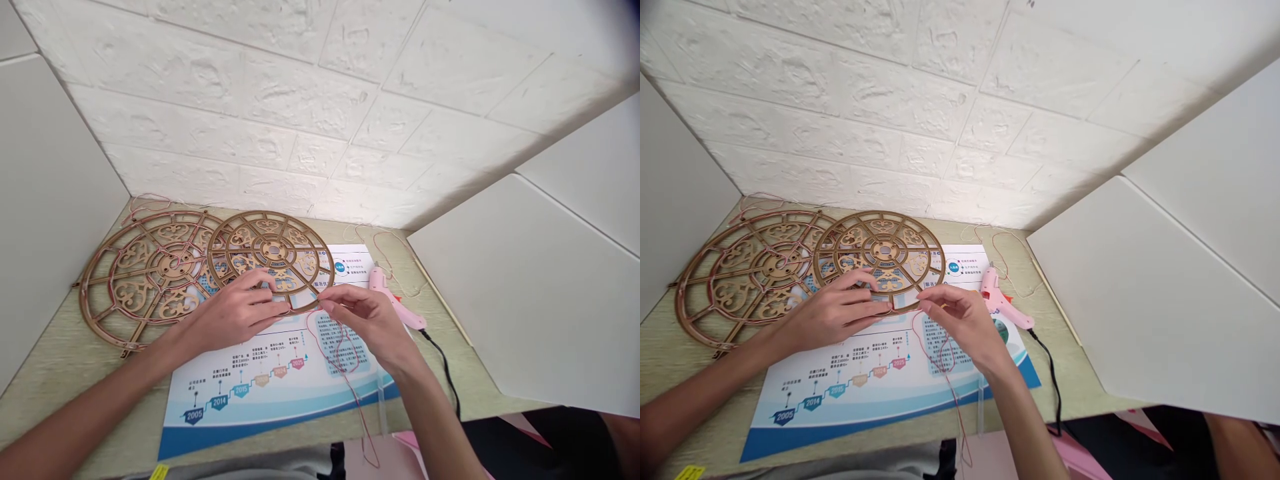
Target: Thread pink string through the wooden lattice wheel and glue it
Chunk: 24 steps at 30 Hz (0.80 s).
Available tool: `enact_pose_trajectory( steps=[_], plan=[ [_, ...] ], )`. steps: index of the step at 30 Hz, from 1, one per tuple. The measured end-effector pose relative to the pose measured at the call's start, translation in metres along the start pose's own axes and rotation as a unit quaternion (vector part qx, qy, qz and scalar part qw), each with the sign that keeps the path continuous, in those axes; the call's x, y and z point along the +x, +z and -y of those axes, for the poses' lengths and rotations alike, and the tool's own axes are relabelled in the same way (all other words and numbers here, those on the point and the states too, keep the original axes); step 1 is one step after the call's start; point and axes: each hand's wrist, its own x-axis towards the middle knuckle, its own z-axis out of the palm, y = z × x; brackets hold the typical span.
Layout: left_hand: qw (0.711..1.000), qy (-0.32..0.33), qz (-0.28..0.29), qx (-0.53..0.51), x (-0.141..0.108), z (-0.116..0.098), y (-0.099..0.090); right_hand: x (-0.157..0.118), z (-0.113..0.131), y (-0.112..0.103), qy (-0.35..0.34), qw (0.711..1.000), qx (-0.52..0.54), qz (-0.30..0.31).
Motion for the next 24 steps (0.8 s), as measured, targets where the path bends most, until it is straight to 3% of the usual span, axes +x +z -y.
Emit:
enact_pose_trajectory(
  steps=[12,24],
  plan=[
    [1.0,-0.006,-0.007,0.005,-0.001,0.0,0.001,0.003,0.001,0.0,-0.008,0.999,0.05,-0.017],
    [1.0,-0.002,0.006,0.006,-0.001,0.001,0.0,0.012,0.024,-0.011,0.028,0.993,-0.074,0.085]
  ],
)
